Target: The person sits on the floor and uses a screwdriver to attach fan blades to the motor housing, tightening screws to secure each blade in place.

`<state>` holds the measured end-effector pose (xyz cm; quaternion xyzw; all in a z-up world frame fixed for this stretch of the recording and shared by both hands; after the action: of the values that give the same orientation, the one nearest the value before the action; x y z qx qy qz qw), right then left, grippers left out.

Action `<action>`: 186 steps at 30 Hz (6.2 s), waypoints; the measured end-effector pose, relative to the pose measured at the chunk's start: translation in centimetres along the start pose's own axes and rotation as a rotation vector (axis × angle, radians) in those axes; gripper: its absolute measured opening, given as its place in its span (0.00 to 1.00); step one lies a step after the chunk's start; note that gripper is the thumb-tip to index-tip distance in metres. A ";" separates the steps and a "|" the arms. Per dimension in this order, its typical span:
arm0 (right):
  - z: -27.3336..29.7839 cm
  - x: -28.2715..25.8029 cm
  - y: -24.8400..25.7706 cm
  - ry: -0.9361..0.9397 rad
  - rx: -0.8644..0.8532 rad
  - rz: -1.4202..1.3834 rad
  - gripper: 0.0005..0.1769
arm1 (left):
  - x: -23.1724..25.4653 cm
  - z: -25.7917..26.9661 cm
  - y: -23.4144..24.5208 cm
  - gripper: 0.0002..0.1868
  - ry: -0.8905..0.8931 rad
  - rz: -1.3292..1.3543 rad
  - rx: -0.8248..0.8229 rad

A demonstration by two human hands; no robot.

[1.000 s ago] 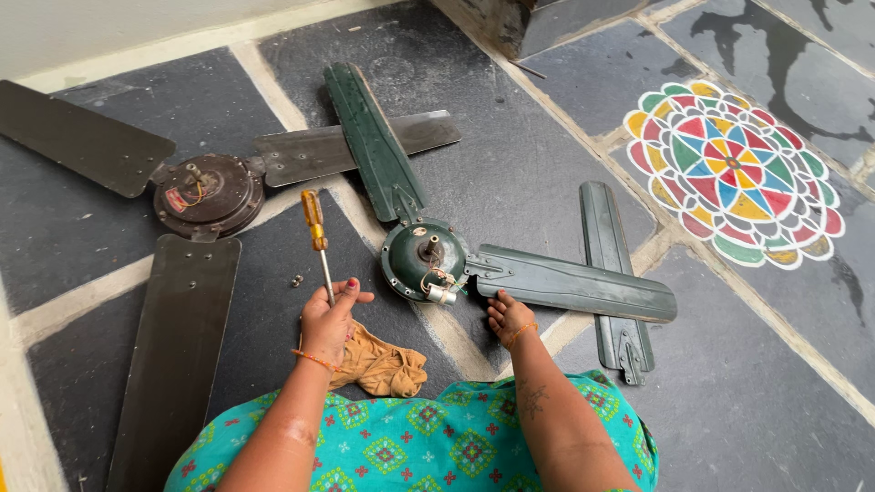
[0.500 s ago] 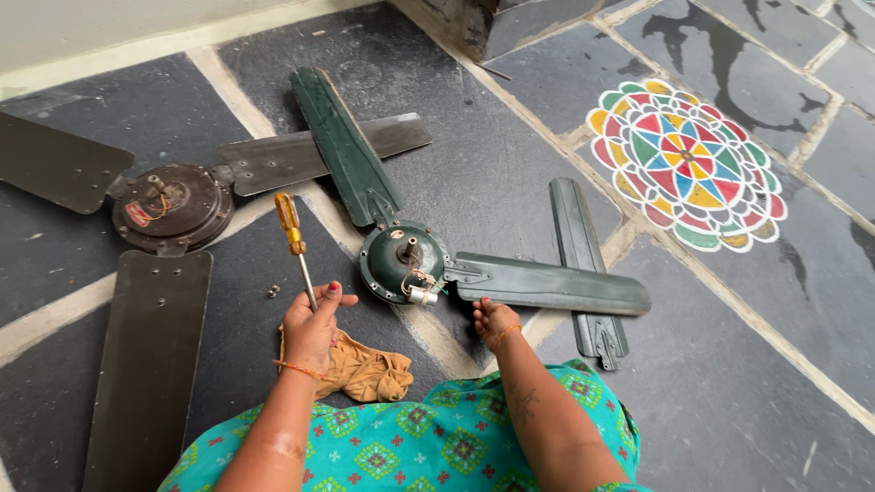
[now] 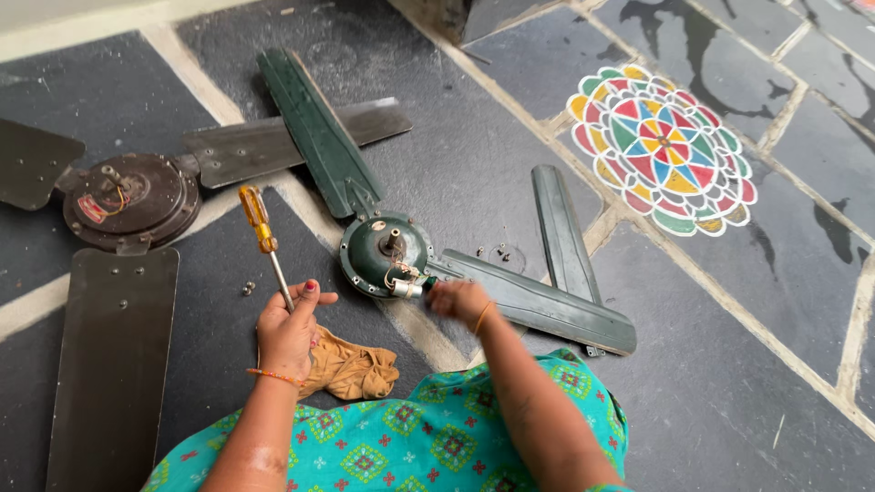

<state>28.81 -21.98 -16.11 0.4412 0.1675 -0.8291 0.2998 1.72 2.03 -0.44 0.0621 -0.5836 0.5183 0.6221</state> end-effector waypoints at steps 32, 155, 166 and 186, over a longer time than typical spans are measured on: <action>-9.5 -4.9 16.0 0.221 0.706 1.210 0.06 | -2.8 -2.0 -0.1 0.14 0.146 -0.187 0.063; 6.6 -13.0 -10.3 0.171 -0.478 0.721 0.09 | 10.6 -1.2 1.5 0.15 -0.086 0.326 0.278; -2.3 -5.1 -27.5 0.722 -0.091 1.340 0.10 | 14.5 -0.1 4.5 0.12 -0.132 0.632 0.253; -0.5 -4.5 -28.9 0.897 0.100 1.147 0.27 | 14.8 -0.6 3.9 0.13 -0.115 0.707 0.238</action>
<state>12.45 1.97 -12.28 0.7698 -0.0214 -0.2877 0.5693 -3.94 12.71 9.01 -0.0421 -0.5387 0.7609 0.3594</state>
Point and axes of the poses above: each hand's wrist, its own z-axis away from the middle knuckle, its own y-axis out of the back of the hand, x = y × z, the point moved 3 cm from there along -z, towards the middle knuckle, and after that the axes turned 8 degrees about z, right-handed, at the moved point
